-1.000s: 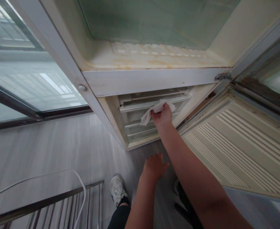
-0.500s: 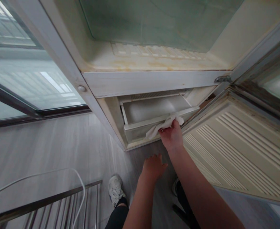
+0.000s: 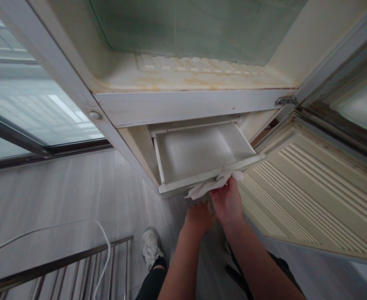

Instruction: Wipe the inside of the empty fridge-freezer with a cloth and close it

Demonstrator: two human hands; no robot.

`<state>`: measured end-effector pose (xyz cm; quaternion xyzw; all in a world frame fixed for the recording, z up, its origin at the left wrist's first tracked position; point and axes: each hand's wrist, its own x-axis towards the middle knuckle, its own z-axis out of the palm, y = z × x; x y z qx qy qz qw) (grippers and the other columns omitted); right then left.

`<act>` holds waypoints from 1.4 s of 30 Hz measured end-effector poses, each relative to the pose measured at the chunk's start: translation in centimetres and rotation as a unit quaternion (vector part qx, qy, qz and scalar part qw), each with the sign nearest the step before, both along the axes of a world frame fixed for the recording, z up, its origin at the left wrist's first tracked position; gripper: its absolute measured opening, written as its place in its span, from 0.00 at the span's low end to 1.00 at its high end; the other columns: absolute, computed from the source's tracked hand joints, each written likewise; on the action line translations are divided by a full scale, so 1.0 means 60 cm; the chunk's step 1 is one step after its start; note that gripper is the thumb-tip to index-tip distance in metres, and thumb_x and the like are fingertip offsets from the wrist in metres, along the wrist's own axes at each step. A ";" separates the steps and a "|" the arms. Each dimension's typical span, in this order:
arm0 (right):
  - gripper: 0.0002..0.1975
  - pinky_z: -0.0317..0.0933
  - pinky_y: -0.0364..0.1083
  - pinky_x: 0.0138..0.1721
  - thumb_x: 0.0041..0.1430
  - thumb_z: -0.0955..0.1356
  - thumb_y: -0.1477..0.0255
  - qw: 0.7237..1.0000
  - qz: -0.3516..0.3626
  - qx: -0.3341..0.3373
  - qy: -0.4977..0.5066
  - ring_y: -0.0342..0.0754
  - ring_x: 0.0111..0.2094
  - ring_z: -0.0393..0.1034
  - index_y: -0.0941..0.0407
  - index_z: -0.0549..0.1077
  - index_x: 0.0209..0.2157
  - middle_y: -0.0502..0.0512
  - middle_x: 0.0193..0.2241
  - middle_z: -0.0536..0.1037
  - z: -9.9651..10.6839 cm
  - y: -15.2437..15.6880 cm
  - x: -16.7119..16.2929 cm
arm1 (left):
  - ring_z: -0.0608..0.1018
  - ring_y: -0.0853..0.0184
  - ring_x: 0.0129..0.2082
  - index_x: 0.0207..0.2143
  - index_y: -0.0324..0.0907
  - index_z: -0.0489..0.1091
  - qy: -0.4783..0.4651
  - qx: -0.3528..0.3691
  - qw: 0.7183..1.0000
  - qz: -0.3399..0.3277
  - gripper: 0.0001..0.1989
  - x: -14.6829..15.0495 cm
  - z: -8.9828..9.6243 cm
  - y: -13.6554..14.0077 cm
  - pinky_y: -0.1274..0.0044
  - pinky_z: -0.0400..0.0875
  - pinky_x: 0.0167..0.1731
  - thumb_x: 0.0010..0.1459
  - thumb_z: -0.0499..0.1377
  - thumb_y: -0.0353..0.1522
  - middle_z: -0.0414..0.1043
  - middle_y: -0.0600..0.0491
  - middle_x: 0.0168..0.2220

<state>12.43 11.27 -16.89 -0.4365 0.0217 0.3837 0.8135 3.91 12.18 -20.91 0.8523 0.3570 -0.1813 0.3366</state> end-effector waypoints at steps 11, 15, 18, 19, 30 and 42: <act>0.07 0.68 0.50 0.43 0.54 0.70 0.67 0.858 -0.132 -0.091 -0.489 0.50 0.40 0.72 0.49 0.72 0.36 0.53 0.36 0.76 0.108 -0.031 0.049 | 0.77 0.49 0.56 0.58 0.37 0.67 -0.019 0.006 1.000 0.010 0.26 -0.001 -0.003 0.001 0.61 0.71 0.54 0.65 0.53 0.43 0.74 0.39 0.56; 0.04 0.64 0.48 0.45 0.55 0.70 0.73 0.735 0.306 -0.091 -0.599 0.49 0.35 0.69 0.54 0.75 0.34 0.51 0.31 0.77 0.143 0.067 0.053 | 0.78 0.49 0.54 0.56 0.37 0.70 -0.032 -0.001 0.999 0.006 0.24 0.010 0.001 -0.009 0.61 0.72 0.52 0.64 0.54 0.42 0.76 0.39 0.53; 0.02 0.61 0.43 0.40 0.54 0.69 0.77 0.554 0.555 -0.141 -0.604 0.45 0.32 0.67 0.57 0.75 0.29 0.48 0.27 0.76 0.131 0.160 0.037 | 0.78 0.50 0.54 0.56 0.38 0.70 -0.040 -0.008 0.999 0.003 0.24 0.017 0.002 -0.013 0.62 0.72 0.53 0.63 0.54 0.43 0.76 0.39 0.54; 0.03 0.60 0.42 0.38 0.52 0.68 0.78 0.509 0.617 -0.152 -0.580 0.44 0.32 0.68 0.57 0.75 0.28 0.48 0.26 0.77 0.123 0.186 0.028 | 0.78 0.50 0.54 0.56 0.39 0.70 -0.041 -0.010 0.999 0.003 0.24 0.018 0.002 -0.012 0.63 0.72 0.53 0.64 0.55 0.43 0.76 0.39 0.54; 0.09 0.57 0.38 0.20 0.41 0.68 0.77 0.401 0.778 -0.293 -0.385 0.41 0.17 0.64 0.59 0.77 0.28 0.47 0.19 0.75 0.064 0.266 -0.011 | 0.78 0.49 0.55 0.56 0.38 0.70 -0.049 -0.007 0.998 0.027 0.24 0.000 0.015 0.004 0.61 0.72 0.54 0.65 0.54 0.43 0.76 0.39 0.54; 0.17 0.64 0.41 0.30 0.45 0.73 0.65 0.287 0.805 -0.363 -0.371 0.44 0.30 0.72 0.58 0.75 0.37 0.49 0.30 0.77 0.094 0.241 0.114 | 0.79 0.50 0.53 0.55 0.38 0.69 -0.073 0.022 0.996 0.041 0.23 -0.007 0.016 -0.005 0.61 0.73 0.52 0.64 0.56 0.43 0.77 0.40 0.51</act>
